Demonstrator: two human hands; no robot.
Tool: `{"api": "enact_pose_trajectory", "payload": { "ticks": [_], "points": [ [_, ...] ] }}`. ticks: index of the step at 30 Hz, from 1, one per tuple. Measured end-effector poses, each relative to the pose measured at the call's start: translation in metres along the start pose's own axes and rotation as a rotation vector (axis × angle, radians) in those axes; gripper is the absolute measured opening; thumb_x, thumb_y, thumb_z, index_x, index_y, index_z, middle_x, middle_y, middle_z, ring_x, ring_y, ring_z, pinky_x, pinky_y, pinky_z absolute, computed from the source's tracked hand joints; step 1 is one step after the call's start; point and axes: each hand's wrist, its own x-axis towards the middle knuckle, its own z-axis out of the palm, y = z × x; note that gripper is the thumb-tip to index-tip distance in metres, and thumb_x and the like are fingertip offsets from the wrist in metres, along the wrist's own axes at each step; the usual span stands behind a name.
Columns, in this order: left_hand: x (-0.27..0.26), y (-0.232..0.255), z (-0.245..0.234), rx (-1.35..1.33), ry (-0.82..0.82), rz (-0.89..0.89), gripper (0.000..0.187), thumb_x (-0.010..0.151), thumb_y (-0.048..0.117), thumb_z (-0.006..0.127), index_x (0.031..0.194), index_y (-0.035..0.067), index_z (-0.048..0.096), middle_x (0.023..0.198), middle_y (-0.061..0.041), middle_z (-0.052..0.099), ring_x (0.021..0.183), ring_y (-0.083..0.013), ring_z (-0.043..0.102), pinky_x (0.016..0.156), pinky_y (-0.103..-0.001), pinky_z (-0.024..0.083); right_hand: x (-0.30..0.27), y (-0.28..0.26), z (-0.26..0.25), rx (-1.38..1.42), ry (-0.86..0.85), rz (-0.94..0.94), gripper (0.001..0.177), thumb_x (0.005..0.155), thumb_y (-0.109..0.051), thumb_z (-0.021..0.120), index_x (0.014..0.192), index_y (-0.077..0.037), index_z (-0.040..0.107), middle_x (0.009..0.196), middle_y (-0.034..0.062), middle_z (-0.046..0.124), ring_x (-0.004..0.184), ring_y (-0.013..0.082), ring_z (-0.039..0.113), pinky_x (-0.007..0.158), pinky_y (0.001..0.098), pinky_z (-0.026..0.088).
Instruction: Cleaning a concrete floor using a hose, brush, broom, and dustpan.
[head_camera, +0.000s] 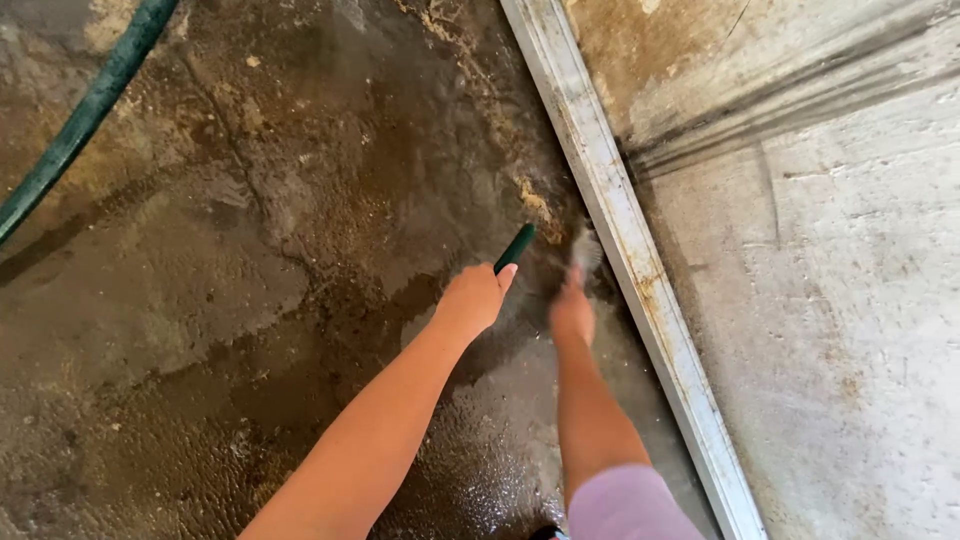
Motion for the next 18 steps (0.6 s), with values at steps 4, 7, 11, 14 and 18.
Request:
{"api": "enact_pose_trajectory", "payload": {
  "ticks": [4, 7, 11, 14, 18],
  "points": [
    [-0.008, 0.007, -0.002, -0.014, -0.053, -0.021, 0.067, 0.107, 0.054, 0.033, 0.096, -0.003, 0.065, 0.084, -0.022, 0.068, 0.078, -0.0393, 0.070, 0.068, -0.050, 0.058, 0.010, 0.219, 0.088, -0.208, 0.208, -0.142, 0.048, 0.098, -0.025, 0.030, 0.145, -0.015, 0.026, 0.112, 0.0155, 0.061, 0.098, 0.0295, 0.064, 0.092, 0.0394, 0.047],
    [-0.012, 0.012, -0.007, -0.029, -0.085, -0.020, 0.066, 0.107, 0.054, 0.031, 0.095, -0.002, 0.065, 0.084, -0.022, 0.070, 0.077, -0.0384, 0.071, 0.068, -0.049, 0.058, -0.016, 0.174, 0.061, -0.028, 0.132, 0.233, 0.047, 0.105, -0.023, 0.043, 0.150, -0.008, 0.044, 0.113, 0.0215, 0.073, 0.096, 0.0345, 0.074, 0.090, 0.0451, 0.054],
    [-0.010, 0.009, -0.004, -0.011, -0.108, -0.039, 0.067, 0.108, 0.053, 0.030, 0.097, -0.003, 0.066, 0.086, -0.022, 0.071, 0.076, -0.0379, 0.070, 0.067, -0.049, 0.058, 0.087, 0.159, 0.187, -0.208, 0.208, -0.031, 0.029, 0.103, -0.018, 0.045, 0.123, -0.007, 0.064, 0.097, 0.0106, 0.074, 0.079, 0.0256, 0.072, 0.061, 0.0402, 0.056],
    [-0.002, -0.001, 0.005, -0.018, -0.044, -0.011, 0.065, 0.107, 0.053, 0.033, 0.103, -0.004, 0.065, 0.093, -0.024, 0.069, 0.081, -0.0392, 0.069, 0.071, -0.050, 0.057, 0.047, -0.025, 0.155, 0.382, 0.140, -0.134, 0.034, 0.102, -0.035, 0.052, 0.097, -0.006, 0.068, 0.077, 0.0043, 0.065, 0.064, 0.0204, 0.060, 0.056, 0.0409, 0.049],
    [-0.002, 0.001, -0.018, 0.039, 0.056, -0.009, 0.067, 0.104, 0.056, 0.040, 0.110, -0.007, 0.062, 0.097, -0.025, 0.069, 0.087, -0.0404, 0.070, 0.075, -0.050, 0.056, -0.004, -0.099, 0.069, 0.283, -0.077, -0.117, 0.045, 0.109, -0.044, 0.042, 0.112, -0.009, 0.071, 0.093, 0.0124, 0.072, 0.079, 0.0276, 0.067, 0.068, 0.0446, 0.051]
  ]
}}
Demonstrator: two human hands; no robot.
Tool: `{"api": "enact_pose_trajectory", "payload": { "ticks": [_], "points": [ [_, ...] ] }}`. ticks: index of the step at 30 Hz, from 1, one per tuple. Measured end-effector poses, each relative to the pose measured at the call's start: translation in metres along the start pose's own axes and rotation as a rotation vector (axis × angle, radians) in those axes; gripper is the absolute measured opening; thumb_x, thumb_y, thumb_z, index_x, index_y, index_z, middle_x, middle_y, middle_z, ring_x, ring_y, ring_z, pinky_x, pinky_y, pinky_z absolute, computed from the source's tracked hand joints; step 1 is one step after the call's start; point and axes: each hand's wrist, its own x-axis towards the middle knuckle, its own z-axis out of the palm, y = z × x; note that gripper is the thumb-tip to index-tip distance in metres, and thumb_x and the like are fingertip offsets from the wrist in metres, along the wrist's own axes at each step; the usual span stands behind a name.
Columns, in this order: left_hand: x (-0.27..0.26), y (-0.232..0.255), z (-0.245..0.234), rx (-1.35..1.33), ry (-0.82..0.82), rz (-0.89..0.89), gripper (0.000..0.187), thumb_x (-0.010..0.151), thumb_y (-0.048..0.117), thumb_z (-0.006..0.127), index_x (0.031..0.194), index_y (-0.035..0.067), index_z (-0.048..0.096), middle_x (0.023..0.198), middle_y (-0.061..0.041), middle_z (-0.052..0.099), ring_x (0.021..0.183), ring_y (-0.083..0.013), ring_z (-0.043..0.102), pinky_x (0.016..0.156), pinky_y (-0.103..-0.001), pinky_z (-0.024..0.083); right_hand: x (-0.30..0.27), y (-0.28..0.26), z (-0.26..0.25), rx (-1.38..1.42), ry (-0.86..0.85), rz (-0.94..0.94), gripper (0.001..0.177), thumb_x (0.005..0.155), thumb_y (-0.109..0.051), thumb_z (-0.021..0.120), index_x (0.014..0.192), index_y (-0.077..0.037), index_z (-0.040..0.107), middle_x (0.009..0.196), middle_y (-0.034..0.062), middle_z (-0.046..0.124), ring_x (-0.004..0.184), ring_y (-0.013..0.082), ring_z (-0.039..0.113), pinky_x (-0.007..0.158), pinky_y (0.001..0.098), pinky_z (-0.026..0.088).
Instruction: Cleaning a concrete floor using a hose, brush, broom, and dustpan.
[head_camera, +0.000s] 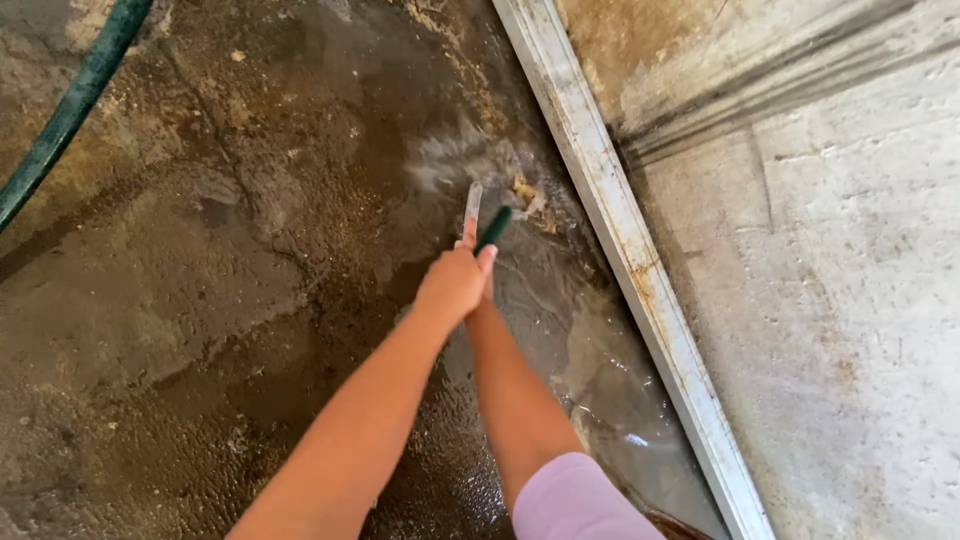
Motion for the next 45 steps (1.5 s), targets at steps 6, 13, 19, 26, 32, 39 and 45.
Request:
{"api": "enact_pose_trajectory", "payload": {
  "ticks": [6, 13, 19, 26, 32, 39, 45],
  "points": [
    [-0.005, 0.003, -0.007, -0.046, -0.052, -0.085, 0.066, 0.106, 0.054, 0.034, 0.104, -0.003, 0.066, 0.093, -0.022, 0.072, 0.085, -0.0381, 0.071, 0.074, -0.049, 0.058, -0.075, 0.002, -0.079, -0.222, -0.057, 0.086, 0.060, 0.097, -0.031, 0.040, 0.156, -0.038, 0.032, 0.114, 0.0206, 0.071, 0.101, 0.0416, 0.068, 0.086, 0.0541, 0.052],
    [-0.014, 0.014, 0.023, 0.021, -0.104, -0.021, 0.067, 0.107, 0.055, 0.033, 0.098, -0.002, 0.068, 0.090, -0.022, 0.072, 0.084, -0.0390, 0.071, 0.074, -0.050, 0.058, -0.084, 0.159, -0.097, -0.232, 0.208, 0.402, 0.051, 0.104, -0.037, 0.041, 0.154, -0.027, 0.041, 0.102, 0.0237, 0.074, 0.087, 0.0411, 0.072, 0.074, 0.0546, 0.056],
    [-0.012, 0.008, 0.013, 0.007, -0.126, -0.071, 0.066, 0.108, 0.053, 0.031, 0.101, -0.003, 0.066, 0.094, -0.024, 0.072, 0.086, -0.0402, 0.073, 0.075, -0.050, 0.059, -0.030, 0.042, 0.001, 0.354, 0.222, 0.141, 0.046, 0.107, -0.045, 0.042, 0.131, -0.011, 0.062, 0.107, 0.0157, 0.072, 0.093, 0.0323, 0.069, 0.081, 0.0493, 0.052],
    [0.011, -0.024, -0.038, 0.027, 0.137, -0.057, 0.062, 0.108, 0.053, 0.036, 0.105, -0.002, 0.064, 0.097, -0.026, 0.070, 0.090, -0.0439, 0.069, 0.077, -0.052, 0.056, 0.006, -0.025, 0.095, 0.052, -0.265, -0.552, 0.039, 0.100, -0.034, 0.044, 0.120, -0.004, 0.059, 0.106, 0.0155, 0.067, 0.094, 0.0293, 0.060, 0.090, 0.0473, 0.043],
    [0.007, -0.022, -0.061, 0.019, 0.061, -0.201, 0.065, 0.108, 0.055, 0.032, 0.105, -0.001, 0.063, 0.090, -0.022, 0.072, 0.078, -0.0371, 0.073, 0.066, -0.047, 0.060, -0.034, -0.072, -0.128, -0.214, -0.101, 0.069, 0.083, 0.089, -0.006, 0.049, 0.159, -0.041, 0.025, 0.129, 0.0082, 0.066, 0.108, 0.0331, 0.069, 0.091, 0.0479, 0.055],
    [0.013, -0.041, -0.071, -0.005, 0.123, -0.192, 0.065, 0.107, 0.055, 0.034, 0.101, -0.001, 0.065, 0.087, -0.021, 0.071, 0.076, -0.0365, 0.072, 0.065, -0.047, 0.058, -0.009, 0.042, -0.075, 0.028, 0.160, 0.190, 0.067, 0.100, -0.012, 0.049, 0.163, -0.028, 0.031, 0.129, 0.0169, 0.068, 0.111, 0.0362, 0.067, 0.089, 0.0471, 0.053],
    [0.018, -0.071, -0.139, 0.026, 0.303, -0.104, 0.067, 0.105, 0.054, 0.039, 0.099, -0.005, 0.069, 0.093, -0.028, 0.070, 0.090, -0.0451, 0.069, 0.081, -0.055, 0.055, -0.029, -0.095, 0.011, 0.557, 0.124, -0.208, 0.040, 0.097, -0.021, 0.056, 0.134, -0.008, 0.059, 0.127, 0.0115, 0.069, 0.099, 0.0301, 0.069, 0.081, 0.0388, 0.054]
  ]
}}
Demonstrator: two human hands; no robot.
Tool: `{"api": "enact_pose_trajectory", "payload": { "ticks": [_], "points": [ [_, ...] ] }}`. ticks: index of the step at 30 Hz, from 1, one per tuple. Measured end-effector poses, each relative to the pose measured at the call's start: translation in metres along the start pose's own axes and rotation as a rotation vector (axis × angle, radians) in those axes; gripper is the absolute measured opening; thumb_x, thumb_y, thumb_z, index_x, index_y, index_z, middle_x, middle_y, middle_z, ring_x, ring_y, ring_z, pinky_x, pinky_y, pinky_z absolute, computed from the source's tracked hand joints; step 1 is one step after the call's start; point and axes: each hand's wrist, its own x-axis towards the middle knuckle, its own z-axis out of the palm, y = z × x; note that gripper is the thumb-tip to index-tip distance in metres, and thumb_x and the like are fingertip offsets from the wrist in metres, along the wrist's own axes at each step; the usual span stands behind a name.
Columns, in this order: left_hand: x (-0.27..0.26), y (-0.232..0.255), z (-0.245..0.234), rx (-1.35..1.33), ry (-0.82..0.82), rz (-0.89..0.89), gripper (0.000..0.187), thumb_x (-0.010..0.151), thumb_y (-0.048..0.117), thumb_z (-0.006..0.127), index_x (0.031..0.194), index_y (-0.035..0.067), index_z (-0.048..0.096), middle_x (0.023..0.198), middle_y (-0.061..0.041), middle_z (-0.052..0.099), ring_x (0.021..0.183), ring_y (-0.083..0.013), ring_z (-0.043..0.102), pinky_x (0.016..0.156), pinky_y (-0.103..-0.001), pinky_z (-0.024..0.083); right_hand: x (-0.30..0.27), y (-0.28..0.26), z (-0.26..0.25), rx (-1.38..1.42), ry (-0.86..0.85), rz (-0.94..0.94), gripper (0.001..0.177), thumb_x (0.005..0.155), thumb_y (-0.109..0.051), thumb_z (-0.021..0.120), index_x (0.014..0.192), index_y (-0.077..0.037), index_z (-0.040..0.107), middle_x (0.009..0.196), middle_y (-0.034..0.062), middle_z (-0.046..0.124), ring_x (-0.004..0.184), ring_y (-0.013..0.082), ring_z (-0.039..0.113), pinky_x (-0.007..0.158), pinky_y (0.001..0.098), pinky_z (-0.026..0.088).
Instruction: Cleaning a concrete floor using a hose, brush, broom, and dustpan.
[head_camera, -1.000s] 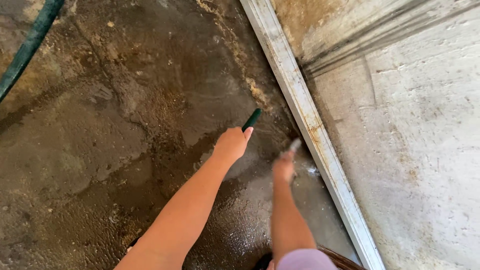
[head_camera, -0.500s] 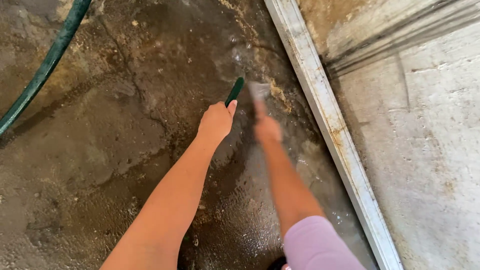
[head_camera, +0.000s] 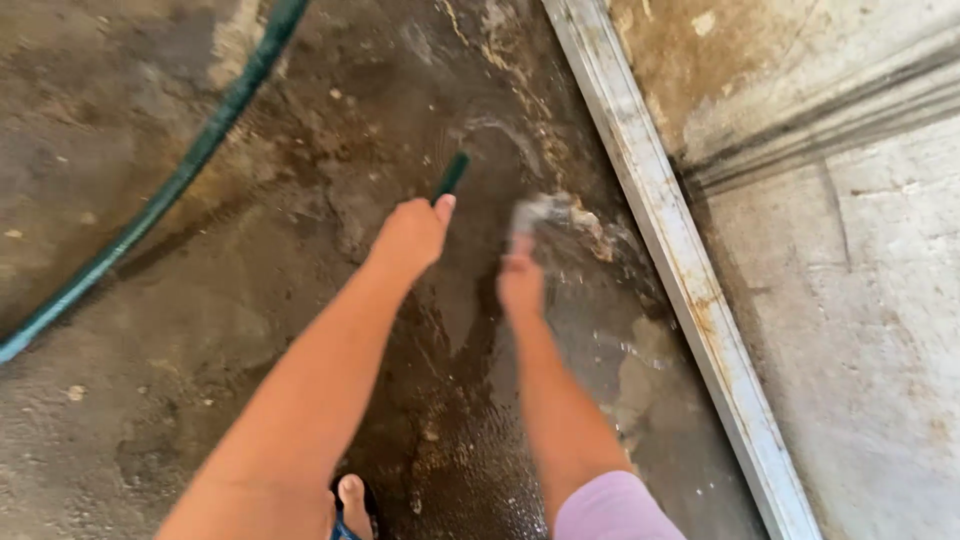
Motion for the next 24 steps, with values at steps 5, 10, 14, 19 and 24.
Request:
{"api": "enact_pose_trajectory", "payload": {
  "ticks": [5, 10, 14, 19, 24],
  "points": [
    [0.039, -0.047, -0.077, 0.119, 0.116, 0.015, 0.070, 0.105, 0.057, 0.044, 0.101, -0.007, 0.070, 0.102, -0.036, 0.068, 0.099, -0.0527, 0.065, 0.089, -0.058, 0.052, -0.064, -0.145, 0.101, -0.744, -0.713, -0.251, 0.043, 0.100, -0.013, 0.044, 0.140, -0.028, 0.050, 0.112, 0.0210, 0.073, 0.101, 0.0372, 0.072, 0.089, 0.0496, 0.056],
    [0.002, -0.025, -0.171, 0.078, 0.014, -0.187, 0.072, 0.106, 0.058, 0.039, 0.101, -0.008, 0.066, 0.085, -0.029, 0.069, 0.073, -0.0450, 0.069, 0.067, -0.053, 0.058, -0.044, -0.188, 0.091, -0.835, -0.784, -0.333, 0.067, 0.099, -0.013, 0.041, 0.157, -0.046, 0.031, 0.113, 0.0225, 0.070, 0.100, 0.0402, 0.071, 0.086, 0.0526, 0.055],
    [-0.011, -0.052, -0.186, 0.038, -0.117, -0.243, 0.076, 0.108, 0.058, 0.033, 0.093, -0.011, 0.062, 0.068, -0.022, 0.064, 0.051, -0.0339, 0.065, 0.053, -0.045, 0.057, 0.040, -0.165, 0.061, -0.862, -0.462, -0.094, 0.076, 0.084, -0.014, 0.057, 0.153, -0.040, 0.036, 0.111, 0.0171, 0.071, 0.101, 0.0398, 0.070, 0.088, 0.0536, 0.054],
    [-0.018, -0.084, -0.202, -0.075, -0.105, -0.240, 0.072, 0.107, 0.056, 0.035, 0.088, -0.009, 0.060, 0.065, -0.020, 0.061, 0.046, -0.0316, 0.059, 0.050, -0.044, 0.055, 0.098, -0.079, 0.071, -0.656, -0.220, -0.062, 0.053, 0.101, -0.023, 0.047, 0.154, -0.027, 0.040, 0.102, 0.0243, 0.070, 0.096, 0.0448, 0.068, 0.084, 0.0562, 0.052],
    [-0.011, -0.095, -0.214, -0.149, -0.051, -0.257, 0.069, 0.107, 0.054, 0.037, 0.085, -0.008, 0.060, 0.063, -0.017, 0.060, 0.043, -0.0306, 0.057, 0.049, -0.044, 0.053, 0.005, -0.187, 0.162, -0.489, -0.301, -0.160, 0.028, 0.095, -0.023, 0.052, 0.108, -0.013, 0.075, 0.101, 0.0188, 0.076, 0.098, 0.0372, 0.073, 0.087, 0.0503, 0.056]
  ]
}}
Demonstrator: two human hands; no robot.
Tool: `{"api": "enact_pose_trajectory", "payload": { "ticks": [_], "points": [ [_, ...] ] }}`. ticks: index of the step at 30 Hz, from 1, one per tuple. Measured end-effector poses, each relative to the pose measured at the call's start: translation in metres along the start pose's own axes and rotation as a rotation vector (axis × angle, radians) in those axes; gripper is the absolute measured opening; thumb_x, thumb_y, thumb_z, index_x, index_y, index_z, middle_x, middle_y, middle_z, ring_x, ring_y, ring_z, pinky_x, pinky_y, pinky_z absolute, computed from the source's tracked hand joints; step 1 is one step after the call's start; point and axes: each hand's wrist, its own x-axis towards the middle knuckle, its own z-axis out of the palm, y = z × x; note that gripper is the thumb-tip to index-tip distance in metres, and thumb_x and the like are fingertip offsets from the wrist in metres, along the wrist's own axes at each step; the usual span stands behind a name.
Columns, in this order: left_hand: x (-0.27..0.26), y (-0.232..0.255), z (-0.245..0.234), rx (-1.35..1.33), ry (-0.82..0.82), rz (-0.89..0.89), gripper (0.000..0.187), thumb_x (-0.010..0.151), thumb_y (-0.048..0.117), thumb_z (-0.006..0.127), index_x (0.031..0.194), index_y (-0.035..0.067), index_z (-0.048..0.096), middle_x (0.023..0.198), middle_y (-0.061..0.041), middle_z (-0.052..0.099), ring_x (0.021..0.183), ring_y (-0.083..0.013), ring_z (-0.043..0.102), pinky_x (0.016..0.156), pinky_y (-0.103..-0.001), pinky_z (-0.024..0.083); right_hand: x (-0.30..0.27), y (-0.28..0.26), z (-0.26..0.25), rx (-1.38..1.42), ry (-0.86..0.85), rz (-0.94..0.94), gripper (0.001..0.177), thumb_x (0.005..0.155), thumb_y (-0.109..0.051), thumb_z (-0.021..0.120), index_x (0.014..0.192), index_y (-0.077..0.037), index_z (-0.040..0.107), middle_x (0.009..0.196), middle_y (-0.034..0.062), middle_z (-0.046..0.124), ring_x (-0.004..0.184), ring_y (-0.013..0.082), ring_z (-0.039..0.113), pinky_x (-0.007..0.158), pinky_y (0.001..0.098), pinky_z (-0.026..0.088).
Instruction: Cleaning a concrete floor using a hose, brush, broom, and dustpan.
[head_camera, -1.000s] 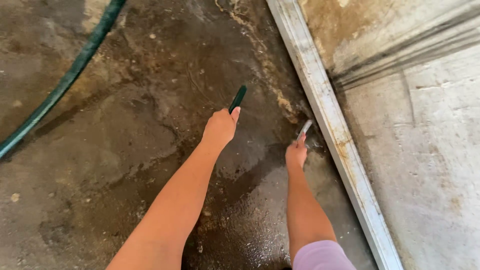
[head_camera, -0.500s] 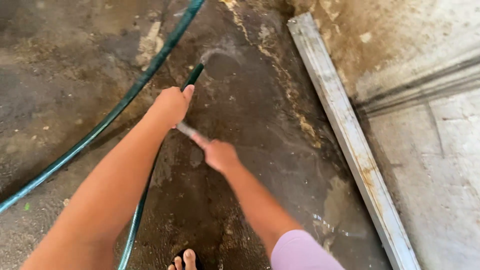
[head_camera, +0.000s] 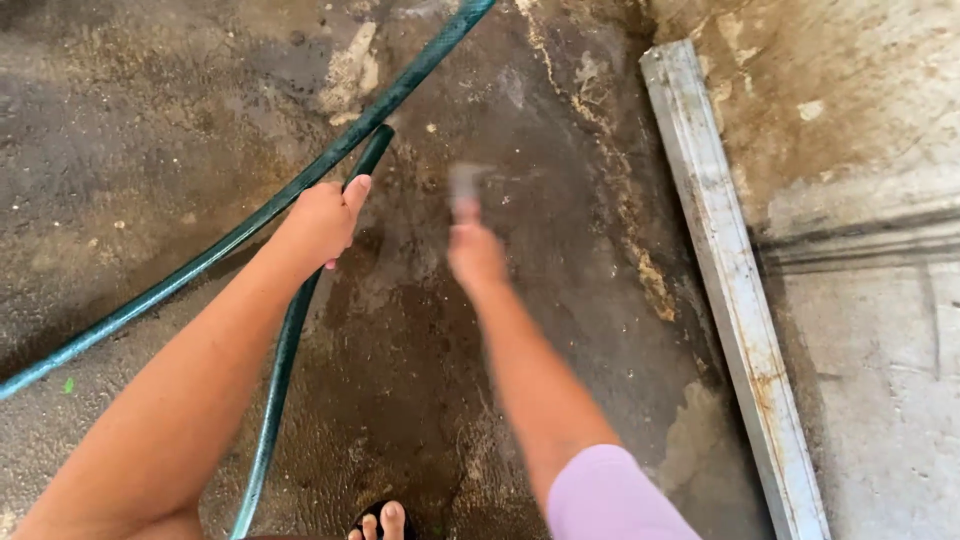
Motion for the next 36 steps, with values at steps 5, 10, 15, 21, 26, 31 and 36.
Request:
{"api": "enact_pose_trajectory", "payload": {
  "ticks": [5, 10, 15, 21, 26, 31, 36],
  "points": [
    [0.013, -0.006, 0.010, -0.002, 0.052, 0.067, 0.068, 0.106, 0.052, 0.040, 0.084, -0.009, 0.059, 0.060, -0.018, 0.061, 0.041, -0.0310, 0.058, 0.047, -0.045, 0.052, -0.088, -0.092, 0.065, -0.038, -0.529, -0.377, 0.044, 0.102, -0.030, 0.034, 0.138, -0.025, 0.058, 0.105, 0.0216, 0.073, 0.097, 0.0395, 0.070, 0.085, 0.0538, 0.054],
    [0.011, 0.003, 0.021, 0.037, 0.002, 0.011, 0.068, 0.106, 0.054, 0.038, 0.091, -0.008, 0.061, 0.064, -0.019, 0.062, 0.045, -0.0319, 0.059, 0.049, -0.044, 0.053, -0.049, -0.088, 0.024, -0.262, -0.502, -0.348, 0.038, 0.101, -0.027, 0.041, 0.137, -0.032, 0.052, 0.106, 0.0207, 0.071, 0.094, 0.0390, 0.071, 0.081, 0.0523, 0.056],
    [0.007, 0.024, 0.036, 0.075, -0.084, 0.001, 0.068, 0.105, 0.056, 0.037, 0.097, -0.007, 0.062, 0.068, -0.019, 0.062, 0.049, -0.0318, 0.061, 0.050, -0.044, 0.054, 0.028, 0.023, -0.046, -0.249, -0.248, -0.050, 0.056, 0.105, -0.027, 0.039, 0.158, -0.038, 0.025, 0.100, 0.0212, 0.074, 0.091, 0.0397, 0.073, 0.083, 0.0542, 0.055],
    [0.005, 0.037, 0.057, 0.181, -0.161, 0.042, 0.070, 0.104, 0.059, 0.035, 0.102, -0.006, 0.059, 0.074, -0.019, 0.064, 0.051, -0.0310, 0.063, 0.050, -0.044, 0.055, 0.017, 0.244, -0.115, -0.337, 0.035, 0.337, 0.060, 0.104, -0.027, 0.043, 0.161, -0.032, 0.024, 0.115, 0.0250, 0.069, 0.103, 0.0483, 0.066, 0.086, 0.0598, 0.051],
    [-0.012, 0.048, 0.058, 0.143, -0.191, 0.075, 0.071, 0.103, 0.061, 0.036, 0.100, -0.006, 0.060, 0.074, -0.018, 0.062, 0.052, -0.0316, 0.061, 0.052, -0.046, 0.054, -0.001, 0.368, -0.085, -0.228, 0.406, 0.487, 0.048, 0.100, -0.022, 0.047, 0.148, -0.025, 0.051, 0.117, 0.0217, 0.071, 0.106, 0.0422, 0.068, 0.092, 0.0523, 0.053],
    [-0.025, 0.059, 0.077, 0.155, -0.216, 0.171, 0.070, 0.104, 0.058, 0.037, 0.096, -0.007, 0.060, 0.069, -0.018, 0.060, 0.048, -0.0315, 0.061, 0.050, -0.046, 0.054, 0.004, 0.196, -0.012, -0.022, 0.360, 0.155, 0.028, 0.097, -0.027, 0.055, 0.110, -0.012, 0.075, 0.094, 0.0163, 0.074, 0.090, 0.0355, 0.070, 0.079, 0.0490, 0.055],
    [-0.028, 0.061, 0.108, 0.150, -0.195, 0.309, 0.070, 0.106, 0.054, 0.039, 0.090, -0.010, 0.064, 0.062, -0.019, 0.061, 0.045, -0.0311, 0.062, 0.048, -0.045, 0.053, -0.033, 0.064, -0.016, -0.088, -0.099, -0.061, 0.029, 0.099, -0.025, 0.052, 0.116, -0.010, 0.070, 0.103, 0.0224, 0.074, 0.098, 0.0432, 0.070, 0.087, 0.0548, 0.054]
  ]
}}
